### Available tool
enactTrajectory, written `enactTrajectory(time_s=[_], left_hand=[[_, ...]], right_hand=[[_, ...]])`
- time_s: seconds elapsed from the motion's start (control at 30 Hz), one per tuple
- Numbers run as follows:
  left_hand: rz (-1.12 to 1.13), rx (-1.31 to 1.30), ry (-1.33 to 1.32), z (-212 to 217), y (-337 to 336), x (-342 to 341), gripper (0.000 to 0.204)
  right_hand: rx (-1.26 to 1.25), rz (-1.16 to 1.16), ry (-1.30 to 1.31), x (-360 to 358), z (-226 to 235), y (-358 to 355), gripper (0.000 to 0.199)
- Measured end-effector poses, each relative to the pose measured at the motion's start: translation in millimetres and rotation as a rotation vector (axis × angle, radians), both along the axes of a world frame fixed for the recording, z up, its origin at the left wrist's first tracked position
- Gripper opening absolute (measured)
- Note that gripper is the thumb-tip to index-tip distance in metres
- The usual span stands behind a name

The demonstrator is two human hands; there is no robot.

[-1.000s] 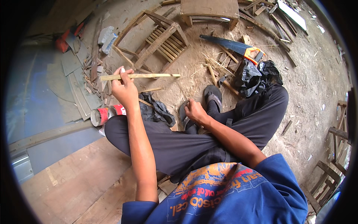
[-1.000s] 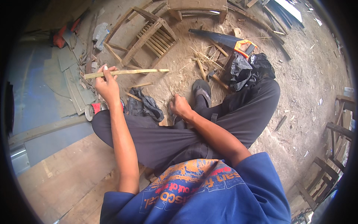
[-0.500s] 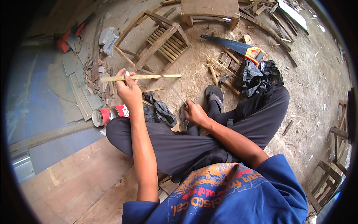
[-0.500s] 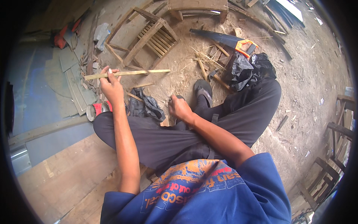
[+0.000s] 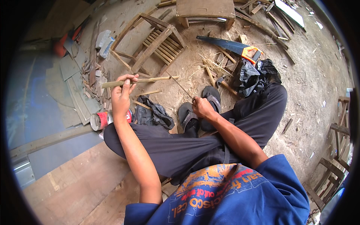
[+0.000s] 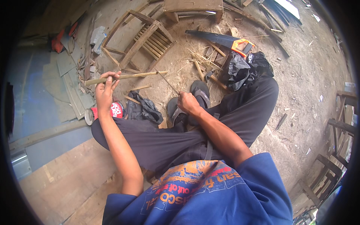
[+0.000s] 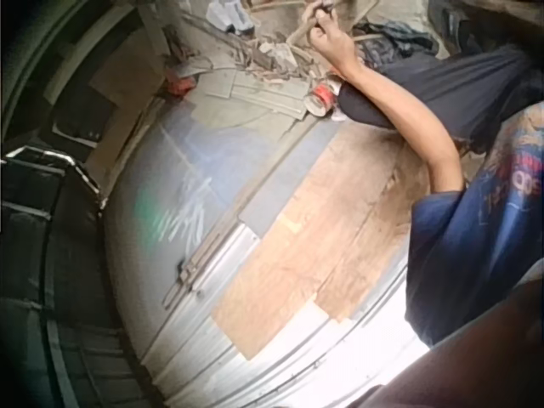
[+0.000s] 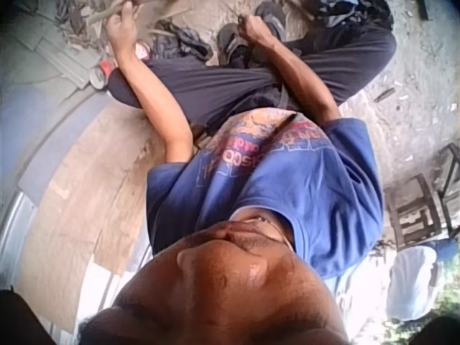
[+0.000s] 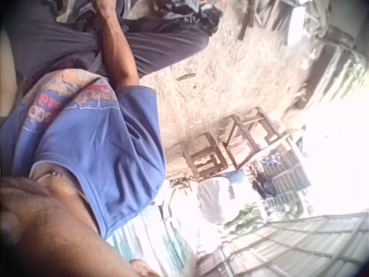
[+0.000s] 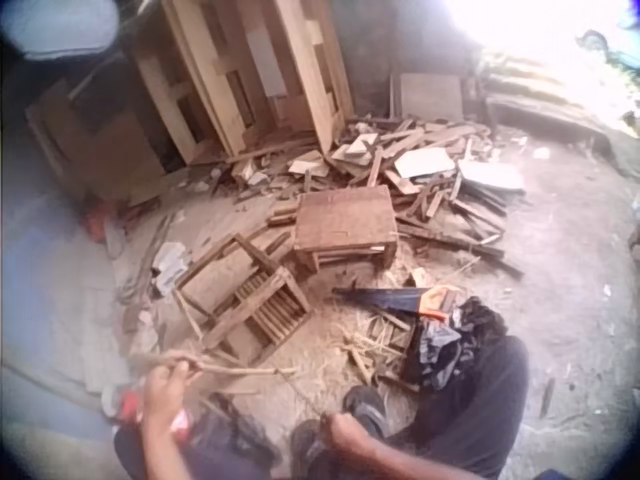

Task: The person hammers thin wooden slats into the frame of a wooden chair, then uses a knife to shave and shape a separate wooden stick. The person places the shaped stick into the chair frame and uses a hand saw to trim the slats flush with the frame.

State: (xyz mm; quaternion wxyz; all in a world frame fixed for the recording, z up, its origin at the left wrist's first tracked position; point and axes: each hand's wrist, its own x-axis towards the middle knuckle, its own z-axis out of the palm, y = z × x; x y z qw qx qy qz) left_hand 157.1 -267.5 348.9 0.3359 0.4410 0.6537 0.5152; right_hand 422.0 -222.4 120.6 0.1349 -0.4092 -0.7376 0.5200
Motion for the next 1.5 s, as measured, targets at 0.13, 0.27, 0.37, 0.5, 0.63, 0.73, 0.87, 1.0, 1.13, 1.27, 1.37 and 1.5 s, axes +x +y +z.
enactTrajectory(time_s=[0.13, 0.27, 0.37, 0.5, 0.63, 0.73, 0.87, 1.0, 1.13, 1.27, 1.37, 1.5], left_hand=[[0.009, -0.014, 0.007, 1, 3, -1, 0.019], [-0.006, 0.0, -0.023, 0, 7, 0, 0.019], [0.057, 0.004, 0.024, -3, 7, -1, 0.021], [0.157, 0.033, 0.076, -5, 14, 7, 0.024], [0.325, 0.087, 0.149, -11, 15, 2, 0.026], [0.541, 0.162, 0.102, -3, 9, -1, 0.026], [0.754, 0.331, -0.175, 8, 6, 3, 0.022], [0.829, 0.556, -0.648, -21, -7, -11, 0.019], [0.674, 0.527, -1.217, -50, 5, -2, 0.026], [0.481, 0.41, -1.558, -71, 34, 22, 0.023], [0.421, 0.313, -1.432, -63, 43, 45, 0.019], [0.389, 0.178, -1.299, -63, 50, 59, 0.019]], right_hand=[[0.102, -0.015, 0.0, -10, 9, -7, 0.014], [0.049, -0.067, -0.07, 2, -32, 4, 0.016], [0.046, -0.048, -0.06, 4, -28, -1, 0.016], [0.032, -0.059, -0.09, -7, -14, -8, 0.019], [-0.17, -0.084, -0.162, 6, -46, 2, 0.026], [-0.295, -0.353, -0.079, -3, -30, 18, 0.036], [-0.179, -0.791, 0.439, -1, -22, 46, 0.028], [-0.382, -1.04, 0.878, 3, 55, 58, 0.023], [-0.278, -1.06, 1.036, 3, 123, 78, 0.032], [-0.187, -0.883, 1.221, 0, 210, 97, 0.033], [-0.066, -0.713, 1.253, -11, 251, 105, 0.039], [0.091, -0.651, 1.175, -27, 275, 113, 0.038]])
